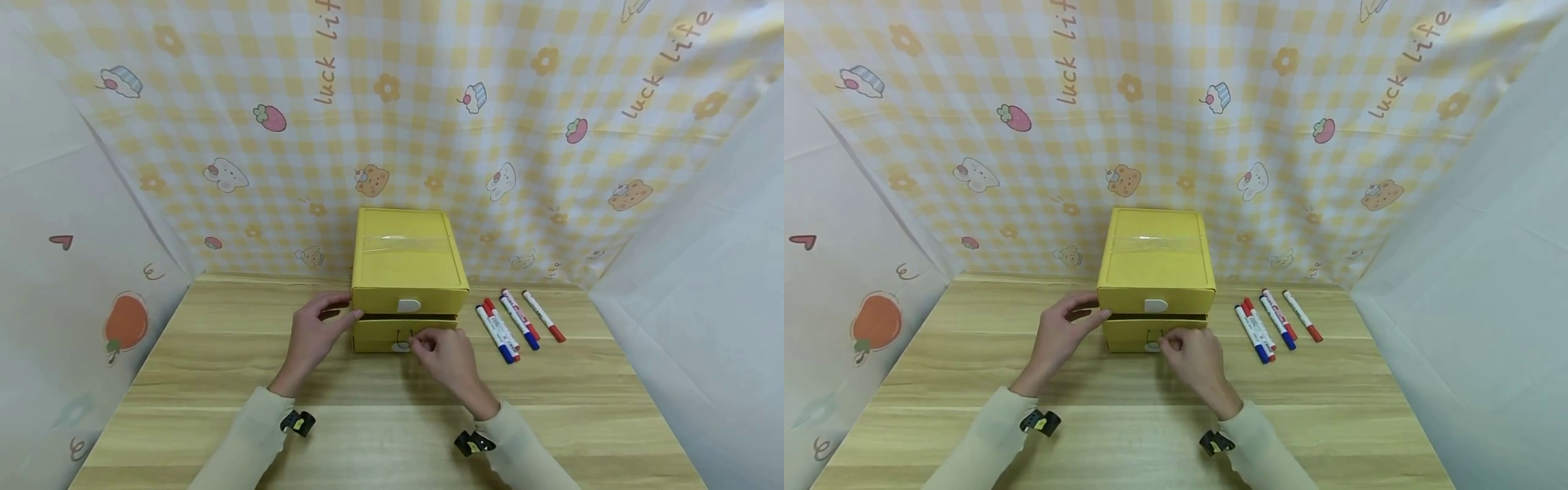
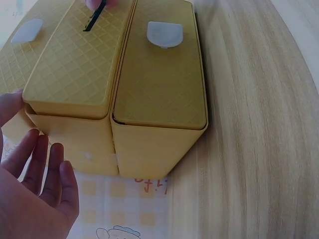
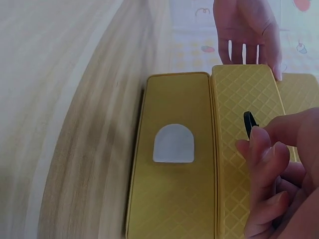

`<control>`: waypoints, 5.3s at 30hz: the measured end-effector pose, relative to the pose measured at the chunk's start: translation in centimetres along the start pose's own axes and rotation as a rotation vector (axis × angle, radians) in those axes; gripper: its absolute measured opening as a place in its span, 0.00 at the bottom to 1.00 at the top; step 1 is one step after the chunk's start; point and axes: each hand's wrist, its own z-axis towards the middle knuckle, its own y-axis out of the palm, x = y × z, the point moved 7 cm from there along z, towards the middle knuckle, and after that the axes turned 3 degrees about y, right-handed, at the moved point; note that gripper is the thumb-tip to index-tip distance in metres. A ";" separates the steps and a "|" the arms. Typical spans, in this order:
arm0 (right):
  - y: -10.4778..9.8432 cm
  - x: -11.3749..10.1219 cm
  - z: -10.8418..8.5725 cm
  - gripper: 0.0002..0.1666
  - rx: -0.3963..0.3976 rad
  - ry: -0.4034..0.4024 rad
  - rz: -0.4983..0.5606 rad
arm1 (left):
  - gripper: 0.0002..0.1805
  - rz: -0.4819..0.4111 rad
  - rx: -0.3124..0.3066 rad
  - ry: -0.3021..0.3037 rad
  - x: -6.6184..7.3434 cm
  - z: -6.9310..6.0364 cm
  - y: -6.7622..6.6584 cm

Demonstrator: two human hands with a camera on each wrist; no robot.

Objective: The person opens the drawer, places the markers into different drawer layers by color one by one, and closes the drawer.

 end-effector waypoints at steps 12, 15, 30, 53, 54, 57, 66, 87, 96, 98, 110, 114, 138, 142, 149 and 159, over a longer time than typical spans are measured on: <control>-0.7 -1.2 -2.4 0.07 -0.002 -0.073 -0.044 | 0.19 -0.006 -0.001 -0.001 0.1 0.1 -0.1; -0.9 -1.4 -3.0 0.05 -0.007 -0.077 -0.040 | 0.20 -0.006 0.001 0.004 0.1 0.1 -0.1; -8.4 0.2 -2.4 0.06 0.221 -0.043 0.022 | 0.19 -0.008 0.001 -0.001 0.1 0.1 -0.2; -7.6 3.9 0.3 0.06 0.016 0.191 0.000 | 0.19 -0.026 -0.007 -0.009 0.1 0.1 -0.1; -7.6 3.8 0.3 0.06 0.012 0.187 -0.003 | 0.19 -0.029 -0.008 -0.009 0.0 0.1 -0.1; -7.7 3.6 0.1 0.07 0.003 0.177 -0.005 | 0.20 -0.026 -0.007 -0.009 0.1 0.1 -0.1; -8.2 2.7 -1.1 0.11 -0.009 0.150 0.004 | 0.19 -0.019 -0.008 -0.018 0.2 0.1 -0.1; -8.7 -1.8 -5.2 0.05 0.137 -0.003 0.007 | 0.19 -0.037 -0.004 -0.017 0.2 0.0 0.0; -4.2 -3.1 -7.2 0.08 0.054 -0.088 0.094 | 0.20 -0.040 -0.007 -0.034 0.0 0.0 0.0; -3.1 -2.7 -7.2 0.07 0.039 -0.080 0.101 | 0.20 -0.039 -0.008 -0.033 0.1 0.0 0.0; -0.6 -1.4 -7.2 0.05 -0.022 0.068 0.169 | 0.20 -0.043 -0.005 -0.046 -0.1 0.0 0.0; -0.4 -1.4 -7.2 0.06 -0.041 0.101 0.178 | 0.20 -0.039 -0.006 -0.062 -0.1 -0.1 -0.1; -1.1 -2.9 -11.8 0.07 -0.170 0.099 0.171 | 0.20 -0.030 -0.011 -0.060 -0.4 0.0 -0.1; -0.9 -3.0 -12.7 0.07 -0.152 0.052 0.158 | 0.21 -0.038 -0.010 -0.059 -0.4 0.0 0.0; -0.4 -3.2 -13.6 0.07 -0.084 -0.038 0.178 | 0.21 -0.065 -0.006 -0.065 -0.2 -0.2 0.0; 0.0 -2.8 -13.8 0.07 -0.075 -0.013 0.164 | 0.22 -0.064 -0.004 -0.069 -0.4 -0.1 0.1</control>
